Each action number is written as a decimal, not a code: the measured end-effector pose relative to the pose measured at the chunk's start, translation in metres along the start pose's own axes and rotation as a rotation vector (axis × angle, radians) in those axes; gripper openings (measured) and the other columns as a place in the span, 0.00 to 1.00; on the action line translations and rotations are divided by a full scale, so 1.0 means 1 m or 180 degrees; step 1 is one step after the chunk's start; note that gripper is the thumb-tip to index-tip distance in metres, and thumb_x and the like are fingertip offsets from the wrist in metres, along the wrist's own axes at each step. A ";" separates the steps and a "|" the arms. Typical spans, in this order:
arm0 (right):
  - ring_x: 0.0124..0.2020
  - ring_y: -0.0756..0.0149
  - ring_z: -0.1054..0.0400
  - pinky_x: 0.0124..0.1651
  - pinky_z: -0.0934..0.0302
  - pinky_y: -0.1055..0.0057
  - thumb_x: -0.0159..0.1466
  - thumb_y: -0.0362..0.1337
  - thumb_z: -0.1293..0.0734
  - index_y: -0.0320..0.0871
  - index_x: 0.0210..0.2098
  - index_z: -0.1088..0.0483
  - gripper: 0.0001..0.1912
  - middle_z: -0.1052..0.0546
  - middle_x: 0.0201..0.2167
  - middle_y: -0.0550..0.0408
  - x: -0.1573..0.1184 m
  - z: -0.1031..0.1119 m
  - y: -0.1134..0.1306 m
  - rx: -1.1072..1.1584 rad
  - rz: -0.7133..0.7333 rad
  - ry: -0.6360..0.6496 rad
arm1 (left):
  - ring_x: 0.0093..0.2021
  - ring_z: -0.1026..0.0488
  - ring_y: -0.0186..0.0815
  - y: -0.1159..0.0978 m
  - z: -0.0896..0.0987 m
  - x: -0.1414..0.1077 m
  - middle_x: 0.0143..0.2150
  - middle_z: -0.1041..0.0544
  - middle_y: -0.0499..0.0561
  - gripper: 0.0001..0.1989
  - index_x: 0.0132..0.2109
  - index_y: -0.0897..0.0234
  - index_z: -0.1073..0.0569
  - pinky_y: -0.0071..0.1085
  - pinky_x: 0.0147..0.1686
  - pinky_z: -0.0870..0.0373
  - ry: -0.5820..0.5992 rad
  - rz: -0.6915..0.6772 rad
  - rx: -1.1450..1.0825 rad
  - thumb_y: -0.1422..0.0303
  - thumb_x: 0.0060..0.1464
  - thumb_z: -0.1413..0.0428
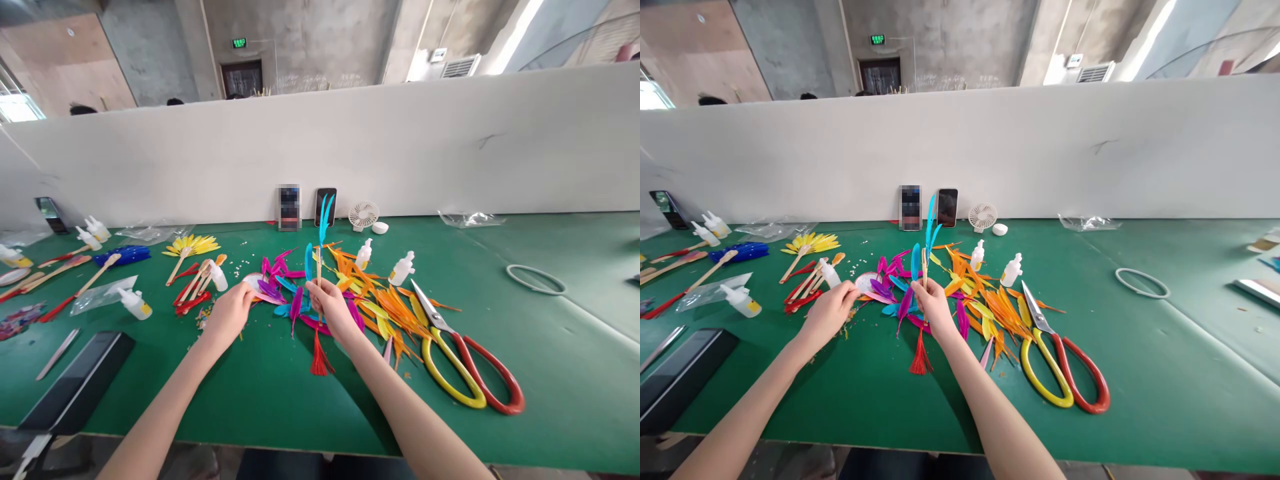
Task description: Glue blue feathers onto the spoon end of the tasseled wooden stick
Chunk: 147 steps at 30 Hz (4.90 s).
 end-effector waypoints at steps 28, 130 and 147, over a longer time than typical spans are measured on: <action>0.16 0.76 0.54 0.18 0.59 0.75 0.47 0.43 0.36 0.43 0.18 0.40 0.12 0.46 0.13 0.66 0.005 0.015 0.007 -0.0809 0.0346 -0.0480 | 0.33 0.27 0.37 0.035 0.000 -0.028 0.41 0.26 0.53 0.15 0.45 0.62 0.34 0.27 0.25 0.40 0.0471 0.0264 0.1599 0.73 0.55 0.61; 0.14 0.74 0.45 0.18 0.53 0.76 0.54 0.40 0.43 0.45 0.20 0.44 0.09 0.42 0.11 0.66 0.003 0.000 -0.026 -0.1222 -0.0212 -0.0065 | 0.36 0.34 0.35 -0.025 -0.059 -0.025 0.32 0.32 0.51 0.09 0.28 0.64 0.35 0.31 0.36 0.37 0.0779 -0.1113 0.0002 0.78 0.50 0.57; 0.17 0.72 0.40 0.25 0.44 0.72 0.52 0.41 0.40 0.45 0.21 0.43 0.09 0.39 0.14 0.65 0.004 -0.006 -0.021 -0.1321 0.0071 0.0050 | 0.33 0.33 0.40 -0.008 -0.022 -0.046 0.29 0.28 0.54 0.12 0.31 0.64 0.29 0.39 0.40 0.38 -0.0297 -0.1436 0.1012 0.75 0.53 0.57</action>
Point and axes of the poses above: each hand's wrist, its own x-axis towards the middle knuckle, its own z-axis out of the back of the hand, y = z × x, the point moved 10 cm from there along x, towards the middle knuckle
